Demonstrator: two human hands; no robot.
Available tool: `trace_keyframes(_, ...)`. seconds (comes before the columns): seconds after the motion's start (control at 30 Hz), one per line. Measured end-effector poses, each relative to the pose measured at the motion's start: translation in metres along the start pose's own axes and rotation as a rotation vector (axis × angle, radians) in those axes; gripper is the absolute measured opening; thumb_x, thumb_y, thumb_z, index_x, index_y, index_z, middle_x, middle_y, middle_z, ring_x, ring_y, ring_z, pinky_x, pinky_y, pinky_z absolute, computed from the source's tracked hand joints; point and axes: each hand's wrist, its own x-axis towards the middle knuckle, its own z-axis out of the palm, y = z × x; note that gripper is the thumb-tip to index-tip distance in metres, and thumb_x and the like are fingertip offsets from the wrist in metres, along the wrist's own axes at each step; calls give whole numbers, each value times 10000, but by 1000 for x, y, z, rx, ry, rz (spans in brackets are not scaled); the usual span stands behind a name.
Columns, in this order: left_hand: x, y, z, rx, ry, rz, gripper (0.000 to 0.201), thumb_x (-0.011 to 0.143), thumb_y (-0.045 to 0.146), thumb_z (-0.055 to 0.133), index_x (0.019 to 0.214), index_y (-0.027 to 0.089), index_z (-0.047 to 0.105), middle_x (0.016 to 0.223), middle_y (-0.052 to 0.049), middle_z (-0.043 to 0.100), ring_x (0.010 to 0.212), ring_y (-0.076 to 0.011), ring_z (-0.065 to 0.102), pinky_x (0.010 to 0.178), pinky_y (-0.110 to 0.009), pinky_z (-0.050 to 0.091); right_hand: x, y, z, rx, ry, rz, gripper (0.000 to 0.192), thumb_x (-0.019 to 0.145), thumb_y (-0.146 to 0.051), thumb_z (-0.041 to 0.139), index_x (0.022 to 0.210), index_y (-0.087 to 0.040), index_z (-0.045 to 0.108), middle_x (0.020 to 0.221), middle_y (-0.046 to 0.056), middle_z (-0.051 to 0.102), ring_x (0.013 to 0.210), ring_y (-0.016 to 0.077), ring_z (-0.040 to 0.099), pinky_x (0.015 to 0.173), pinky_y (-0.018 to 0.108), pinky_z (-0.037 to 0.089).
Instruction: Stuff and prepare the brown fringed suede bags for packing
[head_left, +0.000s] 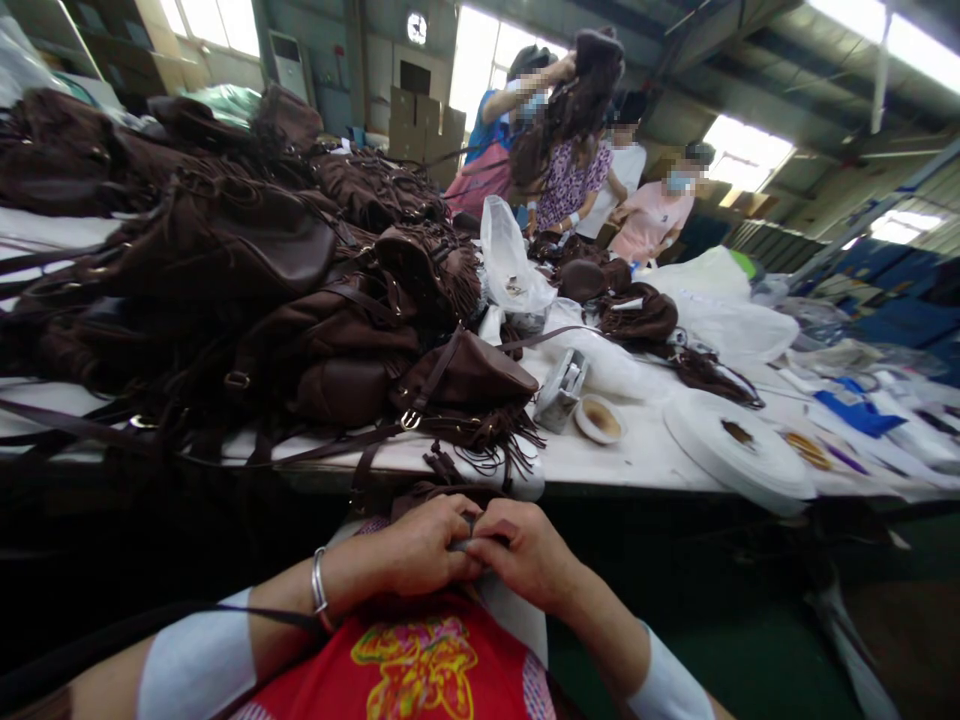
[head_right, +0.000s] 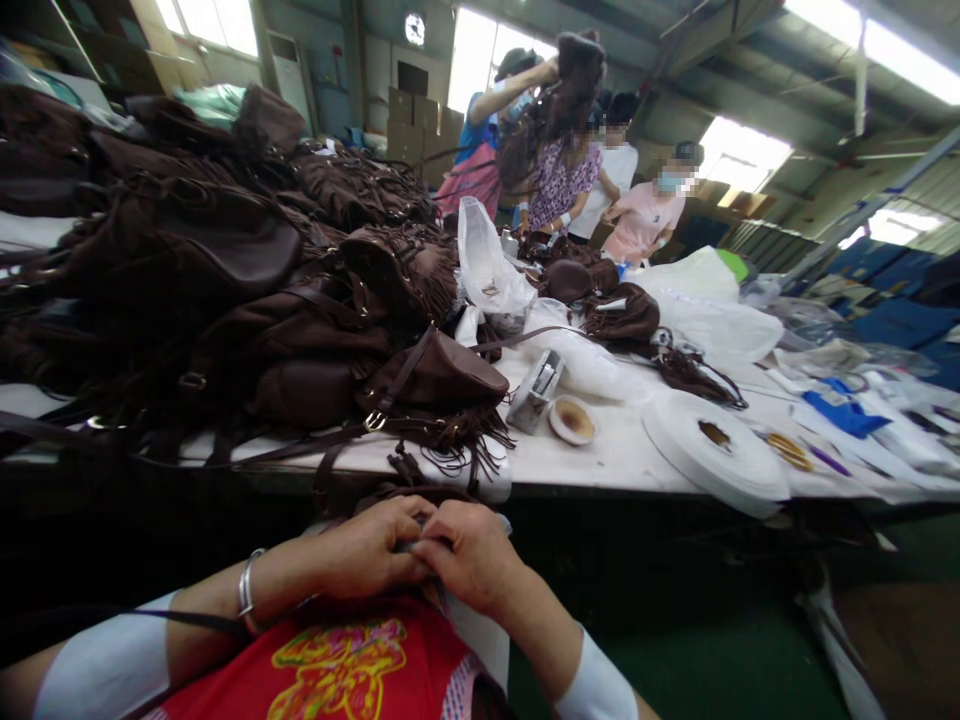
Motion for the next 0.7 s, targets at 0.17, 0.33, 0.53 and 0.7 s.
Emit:
trace_keyframes(0.17,1,-3,-6,-26,-46,-10,152,799,319,785,905,211,773,1182,-34,659,1119,-244,609,984,-306,449,-4,-1,5,50,106,-109,152,882,-162,655,736,-191,682,754,15,617,721,142,582,674,266,452)
trace_keyframes(0.33,-1,-2,-10,-89,-46,-4,175,788,357,808,874,211,766,1167,-25,651,1104,-232,614,941,-289,465,-8,-6,2,50,223,-133,97,838,-133,693,778,-203,725,1127,87,599,978,193,603,841,316,502)
trace_keyframes(0.53,0,3,-10,-106,-47,-36,107,806,288,762,865,201,784,1281,-50,642,1174,-246,603,1007,-312,446,-6,-5,7,189,212,88,164,791,-89,732,687,-216,724,977,37,616,944,175,620,848,289,497)
trace_keyframes(0.7,1,4,-7,-43,-31,-19,125,808,262,736,901,214,804,1274,-44,657,1145,-243,613,1006,-317,454,-5,-5,3,180,138,156,103,799,-142,738,725,-213,733,787,-2,648,752,141,627,699,252,477)
